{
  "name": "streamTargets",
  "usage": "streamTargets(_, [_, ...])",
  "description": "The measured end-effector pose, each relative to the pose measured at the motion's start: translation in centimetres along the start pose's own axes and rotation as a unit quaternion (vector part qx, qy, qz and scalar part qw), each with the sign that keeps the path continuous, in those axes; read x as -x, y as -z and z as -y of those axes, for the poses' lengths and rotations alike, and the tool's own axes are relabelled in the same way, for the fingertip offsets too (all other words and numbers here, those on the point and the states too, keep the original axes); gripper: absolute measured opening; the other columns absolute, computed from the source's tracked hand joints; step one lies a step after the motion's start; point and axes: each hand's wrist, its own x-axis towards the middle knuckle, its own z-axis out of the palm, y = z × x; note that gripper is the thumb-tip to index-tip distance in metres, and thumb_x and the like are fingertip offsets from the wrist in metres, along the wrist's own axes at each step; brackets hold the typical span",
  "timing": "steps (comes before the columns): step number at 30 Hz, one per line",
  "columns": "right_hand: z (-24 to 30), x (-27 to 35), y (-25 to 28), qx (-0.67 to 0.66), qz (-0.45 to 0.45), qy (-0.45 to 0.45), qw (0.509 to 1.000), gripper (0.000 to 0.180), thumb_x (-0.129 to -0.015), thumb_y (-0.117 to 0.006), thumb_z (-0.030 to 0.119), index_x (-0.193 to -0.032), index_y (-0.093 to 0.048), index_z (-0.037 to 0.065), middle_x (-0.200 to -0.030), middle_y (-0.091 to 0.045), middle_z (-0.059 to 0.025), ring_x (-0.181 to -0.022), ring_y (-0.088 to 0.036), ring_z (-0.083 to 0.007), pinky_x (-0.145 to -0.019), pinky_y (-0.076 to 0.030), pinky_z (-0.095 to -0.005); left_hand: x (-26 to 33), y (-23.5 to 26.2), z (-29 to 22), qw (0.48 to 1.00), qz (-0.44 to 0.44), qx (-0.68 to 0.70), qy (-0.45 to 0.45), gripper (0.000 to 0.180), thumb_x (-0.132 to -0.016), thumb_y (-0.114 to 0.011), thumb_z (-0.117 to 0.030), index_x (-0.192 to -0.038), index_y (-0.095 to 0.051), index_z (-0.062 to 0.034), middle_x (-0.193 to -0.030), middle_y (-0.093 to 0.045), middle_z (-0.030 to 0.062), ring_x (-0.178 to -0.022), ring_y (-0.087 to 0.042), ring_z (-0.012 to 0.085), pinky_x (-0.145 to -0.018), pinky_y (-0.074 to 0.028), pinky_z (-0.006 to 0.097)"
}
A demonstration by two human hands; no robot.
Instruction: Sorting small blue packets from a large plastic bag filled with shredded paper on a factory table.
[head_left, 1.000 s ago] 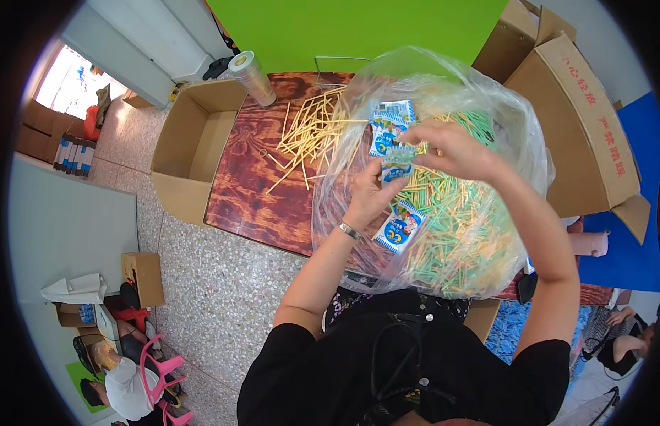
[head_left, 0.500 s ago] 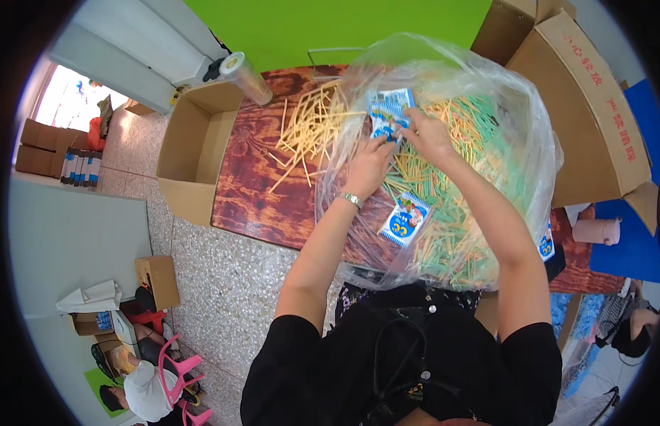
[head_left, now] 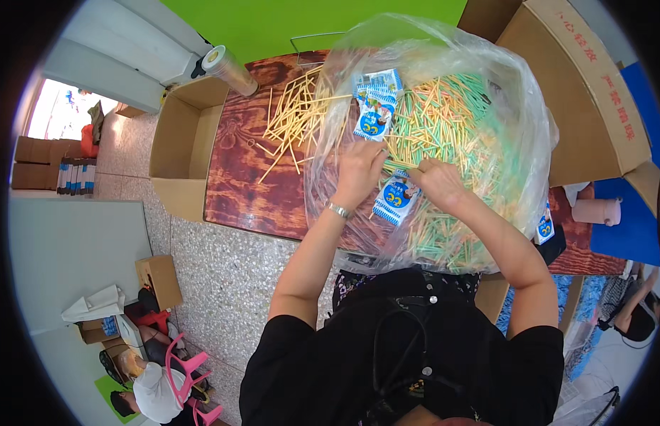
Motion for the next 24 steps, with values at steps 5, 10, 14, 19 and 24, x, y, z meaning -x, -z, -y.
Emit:
streamTargets(5, [-0.2, 0.8, 1.8, 0.038, -0.088, -0.016, 0.995, 0.016, -0.079, -0.058, 0.014, -0.093, -0.066, 0.010, -0.081, -0.061, -0.0073, -0.082, -0.062, -0.0252, -0.064, -0.051, -0.0371, 1.7, -0.3, -3.1, 0.993, 0.034, 0.110, 0.036, 0.025, -0.081, -0.067, -0.014, -0.102, -0.064, -0.0019, -0.095, -0.064, 0.0143, -0.090, -0.059, 0.0319, -0.083, -0.045, 0.040])
streamTargets(10, [-2.1, -0.1, 3.1, -0.188, -0.144, -0.002, 0.972, 0.013, -0.083, -0.063, 0.020, -0.089, -0.067, 0.009, -0.074, -0.061, -0.0086, -0.074, -0.061, -0.0247, -0.061, -0.048, -0.0371, 1.0, -1.0, -2.8, 0.980, 0.098, 0.150, 0.092, 0.022, -0.088, -0.064, -0.018, -0.100, -0.067, -0.0014, -0.082, -0.066, 0.0071, -0.076, -0.060, 0.0162, -0.068, -0.047, 0.032])
streamTargets(14, [-2.2, -0.6, 5.3, -0.397, -0.114, -0.095, 0.906, 0.021, -0.082, -0.067, 0.025, -0.077, -0.064, 0.005, -0.066, -0.061, -0.0096, -0.059, -0.060, -0.0247, -0.055, -0.045, -0.0350, 0.0, -1.8, -3.1, 0.918, 0.152, 0.305, 0.204, 0.024, -0.088, -0.066, -0.022, -0.084, -0.065, 0.0012, -0.062, -0.059, 0.0003, -0.057, -0.048, 0.0029, -0.050, -0.039, 0.025])
streamTargets(19, [-2.9, -0.9, 6.3, -0.369, -0.128, -0.013, 0.920, 0.015, -0.083, -0.065, 0.016, -0.092, -0.063, 0.005, -0.079, -0.063, -0.0133, -0.071, -0.063, -0.0299, -0.063, -0.048, -0.0376, -0.2, -2.7, -2.1, 0.888, 0.106, 0.350, 0.279, 0.026, -0.076, -0.079, -0.017, -0.068, -0.057, -0.0049, -0.059, -0.056, -0.0003, -0.053, -0.056, 0.0054, -0.044, -0.042, 0.022])
streamTargets(24, [-5.0, -1.2, 7.4, -0.372, -0.112, -0.001, 0.922, 0.018, -0.085, -0.063, 0.014, -0.100, -0.063, 0.004, -0.084, -0.065, -0.0111, -0.076, -0.064, -0.0259, -0.068, -0.049, -0.0362, -2.5, -2.8, -4.1, 0.900, 0.065, 0.362, 0.232, 0.025, -0.079, -0.077, -0.014, -0.077, -0.056, -0.0017, -0.066, -0.053, -0.0009, -0.053, -0.055, 0.0055, -0.043, -0.045, 0.022])
